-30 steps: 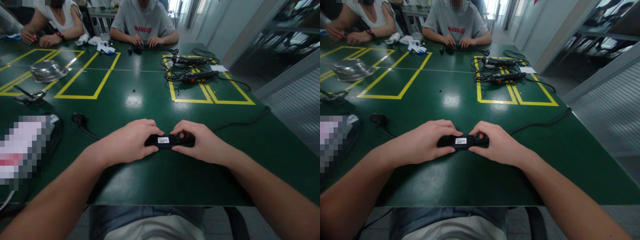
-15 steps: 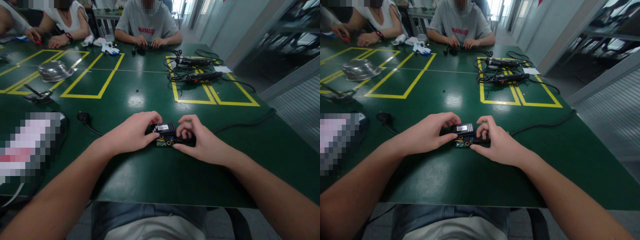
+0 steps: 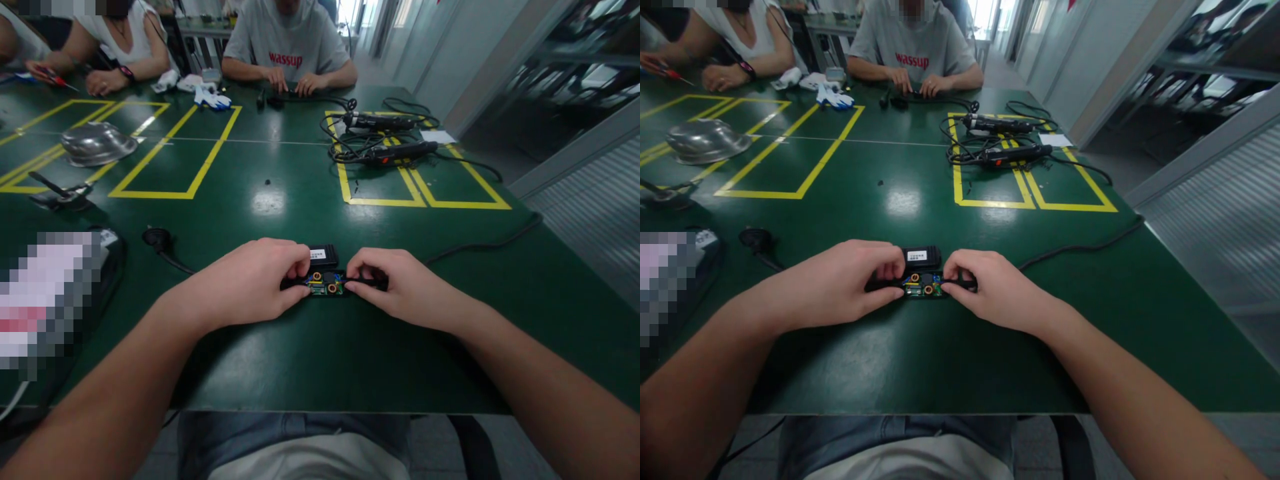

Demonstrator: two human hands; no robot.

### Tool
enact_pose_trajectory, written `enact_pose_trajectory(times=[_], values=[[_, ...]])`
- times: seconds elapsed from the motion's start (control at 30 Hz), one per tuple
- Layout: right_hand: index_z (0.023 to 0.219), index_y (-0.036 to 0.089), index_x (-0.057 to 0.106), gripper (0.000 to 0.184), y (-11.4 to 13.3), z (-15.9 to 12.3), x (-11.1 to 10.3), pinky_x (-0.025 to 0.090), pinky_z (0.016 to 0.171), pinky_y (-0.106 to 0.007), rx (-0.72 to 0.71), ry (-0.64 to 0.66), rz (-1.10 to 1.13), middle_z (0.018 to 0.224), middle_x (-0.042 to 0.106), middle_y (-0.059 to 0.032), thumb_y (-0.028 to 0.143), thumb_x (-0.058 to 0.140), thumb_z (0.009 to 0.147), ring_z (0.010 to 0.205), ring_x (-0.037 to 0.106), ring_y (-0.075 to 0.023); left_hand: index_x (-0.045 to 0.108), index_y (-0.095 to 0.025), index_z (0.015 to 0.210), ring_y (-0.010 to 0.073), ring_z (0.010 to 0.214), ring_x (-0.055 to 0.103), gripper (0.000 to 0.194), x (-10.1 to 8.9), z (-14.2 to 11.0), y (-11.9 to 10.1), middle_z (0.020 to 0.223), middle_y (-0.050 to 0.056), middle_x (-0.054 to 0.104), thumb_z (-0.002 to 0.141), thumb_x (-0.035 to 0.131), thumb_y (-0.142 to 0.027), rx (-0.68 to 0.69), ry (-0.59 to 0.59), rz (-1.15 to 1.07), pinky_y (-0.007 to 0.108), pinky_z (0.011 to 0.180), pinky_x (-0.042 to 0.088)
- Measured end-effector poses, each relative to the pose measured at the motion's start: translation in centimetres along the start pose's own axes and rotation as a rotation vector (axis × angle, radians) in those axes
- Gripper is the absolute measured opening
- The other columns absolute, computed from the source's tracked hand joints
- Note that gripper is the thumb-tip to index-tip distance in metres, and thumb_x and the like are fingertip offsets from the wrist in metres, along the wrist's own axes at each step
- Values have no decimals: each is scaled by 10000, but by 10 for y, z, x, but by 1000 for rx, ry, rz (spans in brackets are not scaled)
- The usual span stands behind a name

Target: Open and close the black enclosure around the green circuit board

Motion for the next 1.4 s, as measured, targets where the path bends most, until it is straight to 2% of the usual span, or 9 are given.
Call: enact_pose_trajectory(times=[0.13,0.23,0.33,0.57,0.93,1.03,1.27,1.33,1.4], values=[[937,223,737,46,1,-1,0,444,639,-275,-25,-19,28,830,719,-2,205,775,955,678,598,-147,662,-230,887,159,693,601,163,10,0,2,826,-40,716,907,823,-209,-45,118,-61,296,646,358],[920,219,743,46,1,-1,0,446,631,-272,-47,-43,40,834,715,-6,209,778,949,672,592,-141,660,-219,854,146,671,611,151,10,1,1,787,-45,714,922,776,-150,-55,149,-108,281,653,376],[915,215,747,46,1,-1,-3,439,612,-271,-48,-62,55,806,695,-1,233,766,953,656,581,-138,679,-212,851,145,682,640,128,5,1,1,781,-39,729,918,751,-131,-59,123,-139,269,668,406],[952,210,739,61,5,-2,-17,442,570,-272,-23,-85,167,773,677,-2,243,695,977,629,576,-144,657,-218,901,135,654,663,84,-14,-4,1,768,-52,727,927,734,-235,-16,19,-244,253,647,442],[928,222,748,63,3,0,-5,521,681,-296,-80,-9,121,924,774,-45,224,716,983,748,674,-167,662,-219,816,133,667,632,113,-1,-2,1,754,-48,702,883,685,-131,9,118,-182,239,637,426],[925,226,745,58,1,1,-3,529,691,-302,-66,1,122,936,780,-46,203,729,975,757,681,-173,666,-218,814,132,672,633,125,0,-1,2,765,-47,707,884,696,-119,16,111,-176,236,640,424],[918,238,748,69,1,1,-5,558,825,-343,-120,-13,97,945,793,-44,195,757,971,882,735,-210,684,-215,797,130,672,634,149,4,1,8,762,-47,702,879,720,-96,14,106,-162,237,639,418],[922,237,745,63,0,1,-4,557,815,-341,-118,-10,97,948,790,-45,206,746,978,875,732,-208,707,-211,802,133,706,652,140,3,1,6,819,-30,714,885,725,-100,49,94,-139,244,666,443],[934,234,739,54,1,1,-3,558,813,-340,-111,-6,89,950,786,-46,211,728,981,871,727,-206,758,-206,836,149,798,690,112,-2,2,0,939,7,731,914,726,-131,105,26,-106,261,752,502]])
Point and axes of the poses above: each hand's wrist, its own z-axis towards the middle knuckle, its own x-axis out of the palm, y = z × x, the point moved 10 cm from there along z, towards the middle knuckle
